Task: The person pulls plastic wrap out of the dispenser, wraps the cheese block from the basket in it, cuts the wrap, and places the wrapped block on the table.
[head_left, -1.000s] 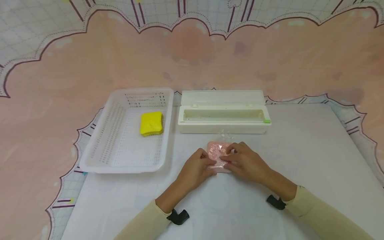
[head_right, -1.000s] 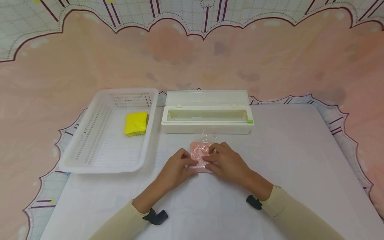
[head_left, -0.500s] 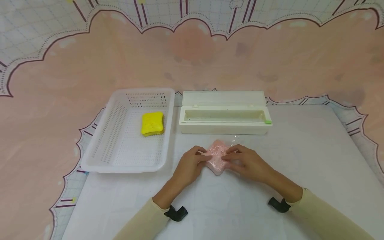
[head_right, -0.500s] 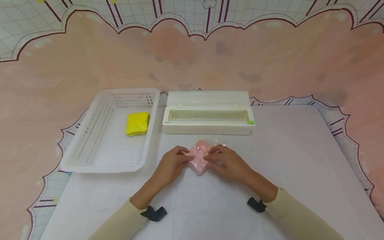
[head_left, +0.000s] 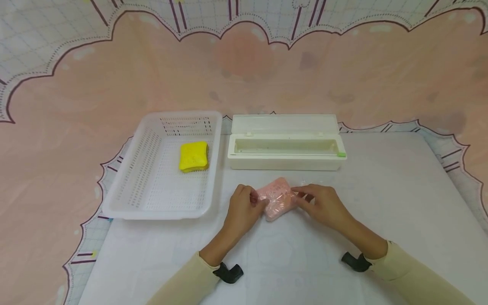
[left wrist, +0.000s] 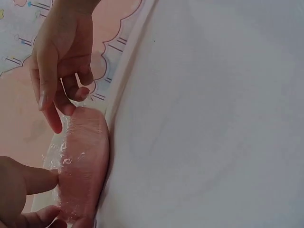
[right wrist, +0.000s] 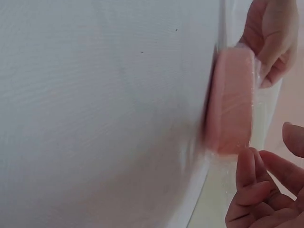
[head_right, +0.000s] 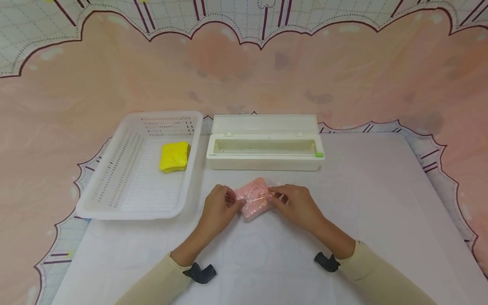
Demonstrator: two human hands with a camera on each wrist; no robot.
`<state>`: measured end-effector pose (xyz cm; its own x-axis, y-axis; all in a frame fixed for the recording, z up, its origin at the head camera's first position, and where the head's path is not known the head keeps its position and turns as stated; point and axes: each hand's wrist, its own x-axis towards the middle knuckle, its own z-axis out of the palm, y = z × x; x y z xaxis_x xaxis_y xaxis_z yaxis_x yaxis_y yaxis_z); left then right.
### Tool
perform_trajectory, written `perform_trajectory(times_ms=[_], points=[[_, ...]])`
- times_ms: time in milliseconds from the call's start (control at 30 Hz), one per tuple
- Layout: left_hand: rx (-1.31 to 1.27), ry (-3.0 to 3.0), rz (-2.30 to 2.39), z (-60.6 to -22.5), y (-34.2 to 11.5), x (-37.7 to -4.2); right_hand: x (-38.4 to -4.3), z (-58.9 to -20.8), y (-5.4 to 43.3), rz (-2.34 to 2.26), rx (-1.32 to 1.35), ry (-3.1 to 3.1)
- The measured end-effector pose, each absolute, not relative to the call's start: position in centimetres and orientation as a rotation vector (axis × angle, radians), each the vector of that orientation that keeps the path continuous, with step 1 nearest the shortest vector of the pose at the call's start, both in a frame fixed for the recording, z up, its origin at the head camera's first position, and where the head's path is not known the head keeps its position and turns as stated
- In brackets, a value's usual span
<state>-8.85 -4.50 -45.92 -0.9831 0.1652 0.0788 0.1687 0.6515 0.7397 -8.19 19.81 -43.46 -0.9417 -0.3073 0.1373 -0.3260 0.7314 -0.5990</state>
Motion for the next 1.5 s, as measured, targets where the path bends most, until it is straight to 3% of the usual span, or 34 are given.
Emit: perform_trajectory(times_ms=[267, 500, 833, 1133, 1500], points=[[-0.362, -2.838, -1.290, -46.0, -4.7, -10.0, -8.2, -42.6, 20.0, 1.055, 0.432, -2.963], [-0.389, -2.931, -1.288, -45.4, -4.4, -8.9, -8.2, -42.7, 20.4, 1.044, 0.396, -2.989], [-0.677, -2.878, -0.944, -46.1, -4.8, -9.9, -8.2, -42.8, 20.5, 1.083, 0.374, -2.994], [-0.359, -2.820, -1.156, -45.6, -4.5, -8.8, -8.3, -43.2, 20.8, 1.096, 0.348, -3.028], [-0.720, -2.877, -1.075, -46.0, -4.4, -9.5, -8.0, -43.3, 20.5, 1.154, 0.340, -3.063]])
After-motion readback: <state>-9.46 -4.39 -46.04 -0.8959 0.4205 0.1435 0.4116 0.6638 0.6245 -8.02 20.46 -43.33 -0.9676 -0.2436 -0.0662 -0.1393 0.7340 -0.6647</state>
